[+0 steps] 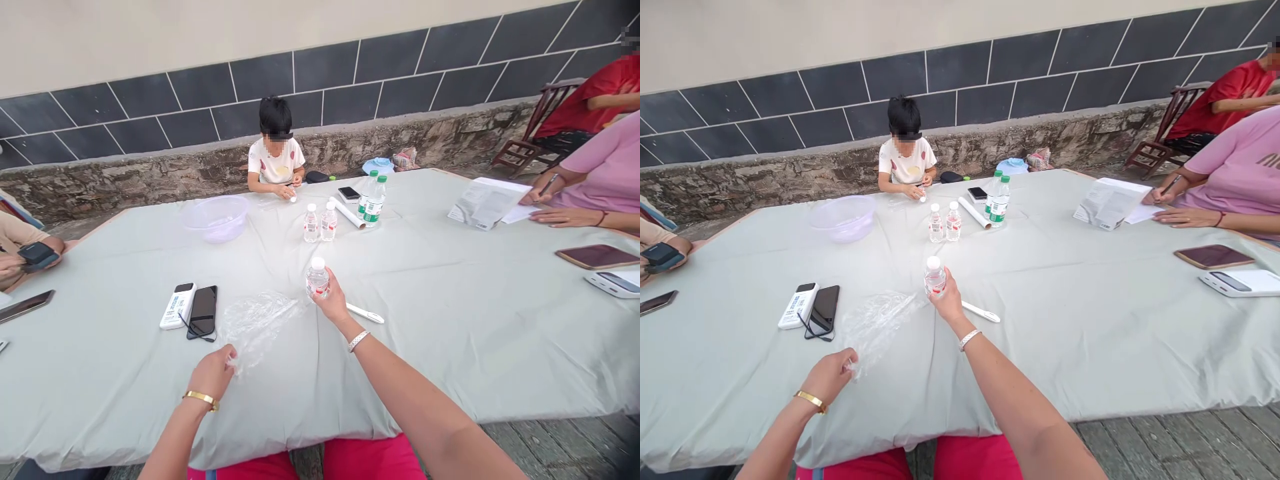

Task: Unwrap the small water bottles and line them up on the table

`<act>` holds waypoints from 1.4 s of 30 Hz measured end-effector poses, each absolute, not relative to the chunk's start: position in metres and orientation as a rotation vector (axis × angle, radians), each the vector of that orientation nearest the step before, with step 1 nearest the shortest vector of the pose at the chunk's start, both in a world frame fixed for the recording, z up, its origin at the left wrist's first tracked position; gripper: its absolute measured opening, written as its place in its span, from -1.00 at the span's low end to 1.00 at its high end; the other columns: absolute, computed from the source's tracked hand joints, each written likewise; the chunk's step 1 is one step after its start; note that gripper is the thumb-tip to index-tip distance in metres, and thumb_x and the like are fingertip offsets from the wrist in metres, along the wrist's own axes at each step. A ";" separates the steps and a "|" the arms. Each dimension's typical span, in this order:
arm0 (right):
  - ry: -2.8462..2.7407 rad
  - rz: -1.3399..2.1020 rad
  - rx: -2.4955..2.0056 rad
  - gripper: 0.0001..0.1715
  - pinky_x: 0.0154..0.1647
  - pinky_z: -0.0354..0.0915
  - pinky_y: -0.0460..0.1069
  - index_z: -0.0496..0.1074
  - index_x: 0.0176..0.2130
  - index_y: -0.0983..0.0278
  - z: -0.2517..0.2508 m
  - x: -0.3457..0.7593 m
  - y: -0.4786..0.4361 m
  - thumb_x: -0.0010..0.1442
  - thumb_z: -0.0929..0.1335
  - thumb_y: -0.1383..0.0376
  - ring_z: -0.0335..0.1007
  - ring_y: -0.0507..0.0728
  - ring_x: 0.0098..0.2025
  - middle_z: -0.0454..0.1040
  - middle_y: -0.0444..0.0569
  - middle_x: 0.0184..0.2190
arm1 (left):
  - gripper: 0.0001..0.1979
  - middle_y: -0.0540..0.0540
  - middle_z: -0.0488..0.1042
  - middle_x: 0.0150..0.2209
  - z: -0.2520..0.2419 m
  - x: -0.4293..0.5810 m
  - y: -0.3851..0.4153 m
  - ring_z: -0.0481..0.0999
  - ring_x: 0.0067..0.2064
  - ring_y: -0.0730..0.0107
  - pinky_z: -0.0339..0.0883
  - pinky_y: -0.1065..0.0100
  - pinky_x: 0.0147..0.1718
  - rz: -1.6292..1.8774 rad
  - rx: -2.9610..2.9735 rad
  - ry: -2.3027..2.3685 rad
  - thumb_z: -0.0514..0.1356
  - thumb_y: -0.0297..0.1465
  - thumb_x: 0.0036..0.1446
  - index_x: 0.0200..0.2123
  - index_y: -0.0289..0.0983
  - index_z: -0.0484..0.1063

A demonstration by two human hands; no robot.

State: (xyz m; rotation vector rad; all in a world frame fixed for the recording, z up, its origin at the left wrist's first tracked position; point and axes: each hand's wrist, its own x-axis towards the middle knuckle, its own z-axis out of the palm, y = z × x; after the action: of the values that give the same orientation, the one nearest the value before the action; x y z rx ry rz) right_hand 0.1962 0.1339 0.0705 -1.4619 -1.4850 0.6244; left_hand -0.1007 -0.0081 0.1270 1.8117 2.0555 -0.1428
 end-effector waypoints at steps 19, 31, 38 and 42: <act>-1.974 1.450 -1.104 -0.93 -0.43 0.16 -0.13 0.38 -0.43 0.29 0.096 0.128 0.015 0.06 0.32 0.32 0.25 0.00 -0.46 0.36 -0.21 -0.53 | -0.60 0.04 0.43 -0.48 0.154 -0.033 0.017 0.50 -0.38 0.40 0.39 0.29 -0.28 1.496 0.550 1.209 0.43 -0.28 -0.37 -0.46 -0.26 0.32; -1.715 0.928 -1.340 -0.89 -0.22 0.23 -0.04 0.36 -0.34 0.21 0.124 0.149 0.045 0.05 0.28 0.37 0.34 0.08 -0.30 0.44 -0.11 -0.37 | -0.59 0.03 0.34 -0.56 0.117 -0.017 0.016 0.30 -0.51 0.47 0.23 0.40 -0.48 0.946 1.132 1.241 0.20 0.00 -0.09 -0.49 -0.27 0.37; -1.853 1.062 -0.971 -0.89 -0.23 0.30 -0.03 0.40 -0.32 0.21 0.112 0.135 0.028 0.07 0.30 0.33 0.34 0.10 -0.22 0.40 -0.03 -0.26 | -0.53 0.04 0.39 -0.44 0.127 0.010 0.027 0.36 -0.46 0.51 0.24 0.44 -0.47 1.386 0.668 1.221 0.39 -0.12 -0.34 -0.49 -0.25 0.23; -1.738 0.947 -1.287 -0.68 -0.21 0.31 0.01 0.37 -0.11 0.17 0.113 0.178 0.048 0.08 0.29 0.26 0.36 0.09 -0.26 0.40 -0.03 -0.15 | -0.57 0.08 0.38 -0.49 0.120 0.006 0.032 0.42 -0.46 0.48 0.25 0.45 -0.49 1.398 0.553 1.159 0.34 -0.14 -0.23 -0.44 -0.22 0.19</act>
State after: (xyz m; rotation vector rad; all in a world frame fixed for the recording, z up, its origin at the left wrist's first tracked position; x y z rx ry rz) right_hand 0.1781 0.0479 0.1132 -1.2867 -1.7379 0.9472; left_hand 0.0061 0.0325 0.1201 0.5533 1.1589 1.3982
